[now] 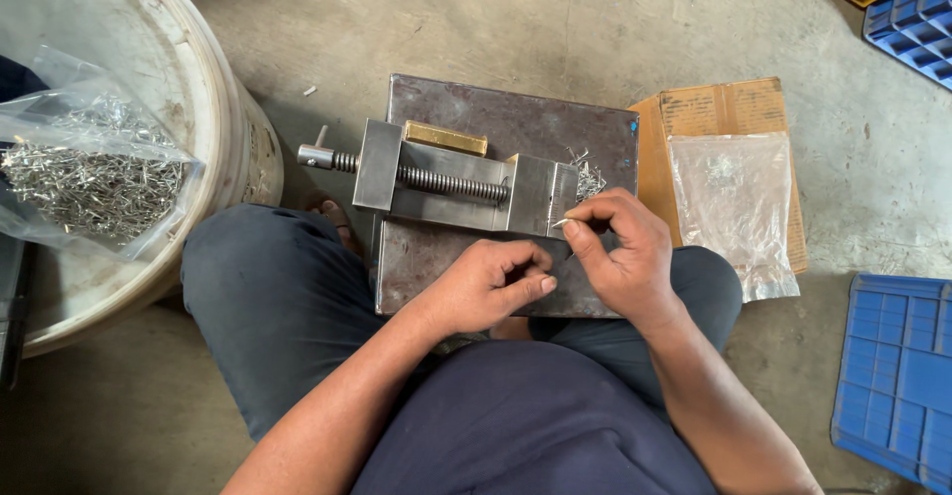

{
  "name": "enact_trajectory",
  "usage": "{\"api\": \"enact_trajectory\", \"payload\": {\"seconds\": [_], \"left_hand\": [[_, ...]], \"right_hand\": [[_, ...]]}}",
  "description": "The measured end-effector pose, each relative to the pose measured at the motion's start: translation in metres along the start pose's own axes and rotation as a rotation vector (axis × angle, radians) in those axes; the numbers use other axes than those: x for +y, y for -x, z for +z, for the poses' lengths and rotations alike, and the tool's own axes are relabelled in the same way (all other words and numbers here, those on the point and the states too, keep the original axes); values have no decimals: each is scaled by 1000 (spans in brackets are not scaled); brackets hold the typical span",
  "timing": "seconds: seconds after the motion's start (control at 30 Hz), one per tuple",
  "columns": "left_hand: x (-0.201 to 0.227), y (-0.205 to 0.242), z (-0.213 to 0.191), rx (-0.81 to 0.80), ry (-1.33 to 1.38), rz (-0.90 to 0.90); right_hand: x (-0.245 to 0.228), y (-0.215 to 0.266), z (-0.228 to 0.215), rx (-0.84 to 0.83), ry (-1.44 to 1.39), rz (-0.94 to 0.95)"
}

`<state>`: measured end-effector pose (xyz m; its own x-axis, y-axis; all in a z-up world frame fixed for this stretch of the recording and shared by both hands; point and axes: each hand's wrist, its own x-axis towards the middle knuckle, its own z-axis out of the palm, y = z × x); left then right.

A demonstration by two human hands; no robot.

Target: The person sits on the floor and assembles small metal pins by hand. They pick up individual pin components from a pile on a metal plate, insert them into a brass block held in a bench vise, and then remove the assembled units.

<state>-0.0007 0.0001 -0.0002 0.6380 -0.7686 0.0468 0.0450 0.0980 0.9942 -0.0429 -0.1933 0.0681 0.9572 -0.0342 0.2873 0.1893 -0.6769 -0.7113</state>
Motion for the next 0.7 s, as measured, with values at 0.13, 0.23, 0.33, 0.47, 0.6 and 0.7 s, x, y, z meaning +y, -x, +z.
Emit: {"api": "enact_trajectory", "payload": {"seconds": [0.13,0.23,0.33,0.47,0.6,0.7], "left_hand": [[3,-2,0,3,-27,-21],[4,-1,-1,4,-27,-20],[5,-1,-1,7,-30,-29],[5,-2,0,3,-27,-30],[5,-1,0,10,-21,-17],[5,-1,0,-2,-36,-31]], "right_hand": [[3,0,0,-12,12,-21],[4,-1,1,-12,1,-15],[5,0,4,3,-10,-18],[6,0,8,27,-24,-20],[7,0,8,31,-11,-21],[8,-1,8,35,-18,-22]]}}
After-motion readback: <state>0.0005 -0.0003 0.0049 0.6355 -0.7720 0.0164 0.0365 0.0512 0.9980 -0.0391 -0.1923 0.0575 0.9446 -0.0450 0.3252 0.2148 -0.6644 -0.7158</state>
